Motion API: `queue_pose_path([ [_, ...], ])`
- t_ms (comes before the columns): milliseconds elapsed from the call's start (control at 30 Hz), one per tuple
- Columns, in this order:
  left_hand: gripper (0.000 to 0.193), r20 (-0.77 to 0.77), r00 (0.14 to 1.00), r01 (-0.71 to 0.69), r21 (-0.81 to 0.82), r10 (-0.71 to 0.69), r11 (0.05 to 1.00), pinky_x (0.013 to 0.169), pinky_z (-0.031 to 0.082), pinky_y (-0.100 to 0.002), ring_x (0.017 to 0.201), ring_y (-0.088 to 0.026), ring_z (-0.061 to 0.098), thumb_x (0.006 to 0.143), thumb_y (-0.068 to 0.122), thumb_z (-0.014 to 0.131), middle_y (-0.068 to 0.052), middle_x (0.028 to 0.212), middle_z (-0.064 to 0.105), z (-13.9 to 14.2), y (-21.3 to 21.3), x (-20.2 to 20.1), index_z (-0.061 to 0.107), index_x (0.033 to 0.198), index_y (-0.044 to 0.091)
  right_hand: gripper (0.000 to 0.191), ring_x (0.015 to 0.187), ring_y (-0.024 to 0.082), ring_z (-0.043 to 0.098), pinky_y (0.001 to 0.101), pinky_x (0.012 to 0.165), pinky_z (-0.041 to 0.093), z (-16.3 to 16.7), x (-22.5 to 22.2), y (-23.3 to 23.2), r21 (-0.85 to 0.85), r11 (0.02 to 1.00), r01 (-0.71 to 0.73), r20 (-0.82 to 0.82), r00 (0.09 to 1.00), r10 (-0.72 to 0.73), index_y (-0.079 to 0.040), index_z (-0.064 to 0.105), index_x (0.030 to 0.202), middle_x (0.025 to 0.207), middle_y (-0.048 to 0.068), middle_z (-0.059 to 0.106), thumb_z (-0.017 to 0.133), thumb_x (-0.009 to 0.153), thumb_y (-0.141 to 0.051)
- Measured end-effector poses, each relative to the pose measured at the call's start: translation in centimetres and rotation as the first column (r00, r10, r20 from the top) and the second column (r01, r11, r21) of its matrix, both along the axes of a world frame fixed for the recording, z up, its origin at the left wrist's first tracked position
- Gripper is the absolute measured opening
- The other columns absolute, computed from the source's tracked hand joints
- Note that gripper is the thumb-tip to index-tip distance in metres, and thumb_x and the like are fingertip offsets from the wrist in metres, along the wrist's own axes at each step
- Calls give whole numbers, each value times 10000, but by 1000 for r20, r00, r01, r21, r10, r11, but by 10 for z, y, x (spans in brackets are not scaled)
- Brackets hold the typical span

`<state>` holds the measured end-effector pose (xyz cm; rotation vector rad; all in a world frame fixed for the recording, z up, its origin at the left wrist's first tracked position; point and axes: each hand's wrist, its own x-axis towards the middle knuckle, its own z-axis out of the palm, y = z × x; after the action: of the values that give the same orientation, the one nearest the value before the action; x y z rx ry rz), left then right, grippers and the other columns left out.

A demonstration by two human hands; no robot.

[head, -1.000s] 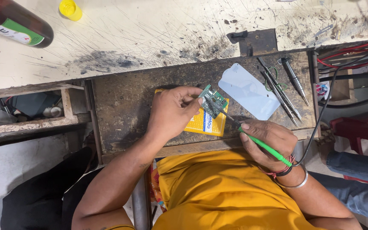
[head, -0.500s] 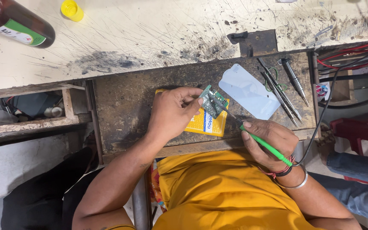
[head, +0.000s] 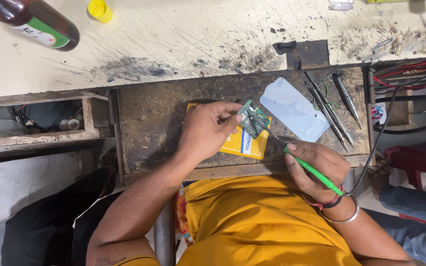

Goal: The person wraps a smartphone with a yellow rubber band, then uses a soldering iron to work on a small green circuit board placed on a yellow packet. The person holds the board with one hand and applies the soldering iron with the other.

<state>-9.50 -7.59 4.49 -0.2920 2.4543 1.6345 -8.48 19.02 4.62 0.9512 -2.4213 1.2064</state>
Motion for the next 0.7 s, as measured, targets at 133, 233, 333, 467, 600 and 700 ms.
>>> queue_pose_path([
  [133,247,14,1000,7,-15,-7,1000,626,593,-255,746,-88,792,911,174,722,-34,896,812,-1,0,0,758,1147,113,135,861,268,766,331,784,601,-1,0,0,-25,999,-26,-6,1000,26,11,727,999,935,141,750,772,876,-22],
  [233,244,12,1000,10,-19,-10,1000,638,596,-254,753,-90,794,914,174,719,-35,912,814,-1,0,0,760,1148,116,133,853,267,764,331,777,600,0,0,0,-10,1000,-12,-4,1000,12,16,732,995,929,144,749,773,874,-21],
  [333,244,10,1000,8,-9,-8,1000,643,599,-255,759,-93,797,917,175,717,-39,923,813,0,0,0,757,1150,112,130,840,267,762,329,768,597,1,-1,0,-11,1000,-13,-4,1000,13,18,730,984,921,145,748,773,868,-23],
  [467,241,0,1000,0,-2,0,1000,647,599,-259,757,-102,799,923,174,711,-51,920,814,0,1,0,758,1148,104,137,839,271,765,326,764,595,2,-1,-1,-24,999,-38,-10,999,38,21,727,983,919,147,747,768,861,-26],
  [600,248,3,1000,2,26,-2,1000,651,598,-262,765,-107,800,935,181,691,-58,944,813,0,0,0,753,1159,95,129,847,271,761,328,781,596,4,0,-3,-19,1000,-2,4,1000,2,21,725,987,921,149,744,767,871,-17],
  [700,249,-18,1000,5,45,-4,999,656,597,-265,768,-112,801,943,181,681,-58,973,811,0,-1,0,749,1163,86,126,844,267,759,324,780,595,5,1,-5,-27,1000,-3,0,1000,3,24,724,983,920,152,743,765,870,-13],
])
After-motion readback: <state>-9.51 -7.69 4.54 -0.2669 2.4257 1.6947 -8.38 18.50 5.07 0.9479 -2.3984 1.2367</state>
